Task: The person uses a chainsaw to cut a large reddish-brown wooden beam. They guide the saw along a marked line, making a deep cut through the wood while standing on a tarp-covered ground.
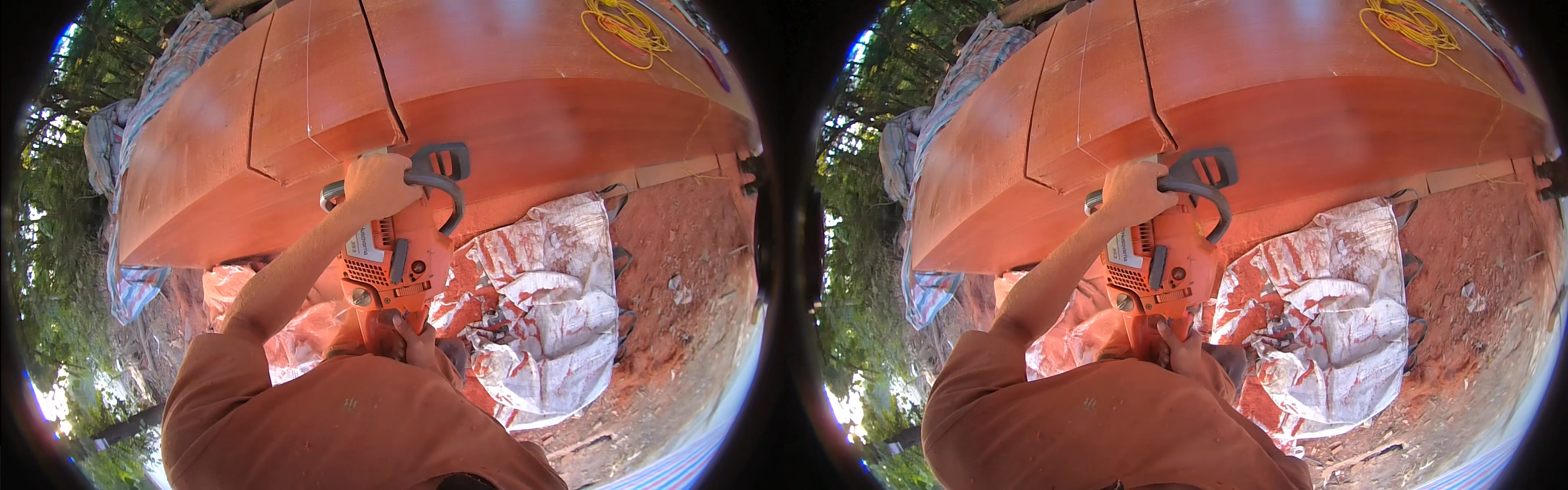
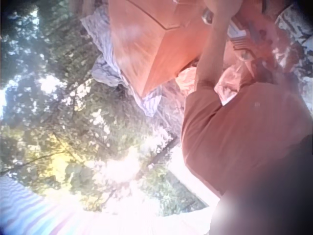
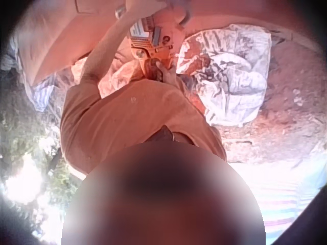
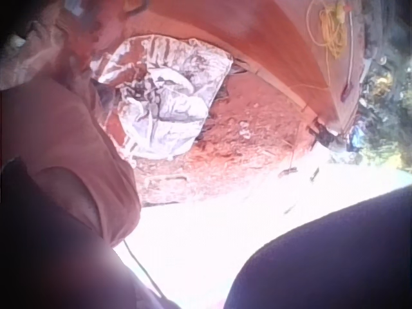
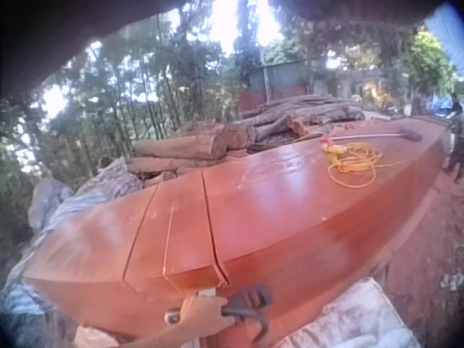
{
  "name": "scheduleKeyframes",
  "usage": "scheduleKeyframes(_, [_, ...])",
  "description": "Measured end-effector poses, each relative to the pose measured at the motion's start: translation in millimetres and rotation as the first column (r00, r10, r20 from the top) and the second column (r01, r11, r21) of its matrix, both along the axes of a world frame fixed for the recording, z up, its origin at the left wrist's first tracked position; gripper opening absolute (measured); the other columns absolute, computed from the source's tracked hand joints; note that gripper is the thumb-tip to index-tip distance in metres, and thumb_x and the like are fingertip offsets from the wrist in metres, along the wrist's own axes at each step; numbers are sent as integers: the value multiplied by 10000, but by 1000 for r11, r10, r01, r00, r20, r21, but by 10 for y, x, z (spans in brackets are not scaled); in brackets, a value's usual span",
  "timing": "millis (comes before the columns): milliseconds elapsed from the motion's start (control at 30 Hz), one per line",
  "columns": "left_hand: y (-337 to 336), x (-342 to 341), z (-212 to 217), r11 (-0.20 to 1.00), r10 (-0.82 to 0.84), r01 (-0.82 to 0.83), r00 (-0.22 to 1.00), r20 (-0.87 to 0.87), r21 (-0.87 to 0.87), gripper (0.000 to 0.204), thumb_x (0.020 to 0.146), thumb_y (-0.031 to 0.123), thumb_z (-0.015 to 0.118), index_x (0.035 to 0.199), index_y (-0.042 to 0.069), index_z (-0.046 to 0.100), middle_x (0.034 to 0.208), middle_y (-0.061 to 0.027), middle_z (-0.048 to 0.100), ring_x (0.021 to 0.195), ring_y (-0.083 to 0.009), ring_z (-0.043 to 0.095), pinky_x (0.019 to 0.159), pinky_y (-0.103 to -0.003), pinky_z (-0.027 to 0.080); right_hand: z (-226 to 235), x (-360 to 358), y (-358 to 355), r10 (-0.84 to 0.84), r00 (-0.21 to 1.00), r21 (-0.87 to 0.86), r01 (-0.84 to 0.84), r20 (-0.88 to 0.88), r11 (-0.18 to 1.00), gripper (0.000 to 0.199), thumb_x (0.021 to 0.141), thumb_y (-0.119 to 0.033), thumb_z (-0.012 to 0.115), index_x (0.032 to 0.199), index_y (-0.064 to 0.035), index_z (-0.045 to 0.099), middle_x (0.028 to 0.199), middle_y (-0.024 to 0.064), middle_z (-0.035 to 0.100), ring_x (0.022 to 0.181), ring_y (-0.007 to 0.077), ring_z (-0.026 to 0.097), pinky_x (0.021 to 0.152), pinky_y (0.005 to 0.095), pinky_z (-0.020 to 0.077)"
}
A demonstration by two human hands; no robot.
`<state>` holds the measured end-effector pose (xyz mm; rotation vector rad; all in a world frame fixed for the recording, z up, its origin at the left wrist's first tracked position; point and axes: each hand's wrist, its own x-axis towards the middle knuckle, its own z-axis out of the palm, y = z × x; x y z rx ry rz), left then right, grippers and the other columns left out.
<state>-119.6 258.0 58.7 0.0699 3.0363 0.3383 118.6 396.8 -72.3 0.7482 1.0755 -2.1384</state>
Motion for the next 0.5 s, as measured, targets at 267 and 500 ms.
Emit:
scheduleKeyframes(267, [117,203,-51,999,7,-4,998,-57,53,243,700,339,735,766,106,725,756,-123,699,778,-321,696,691,-458,538,-88,187,147,2,1000,-43,-3,-30,999,212,940,-176,731,1046,-15,643,575,10,542,412,118,482,392,293,366])
scheduleKeyframes(500, [455,701,-15,999,26,-24,999,-42,38,233,706,332,727,770,108,727,748,-122,698,769,-336,694,686,-467,543,-30,665,578,96,995,2,-96,-42,995,188,949,-186,716,901,-17,646,584,30,550,412,127,491,384,292,363])
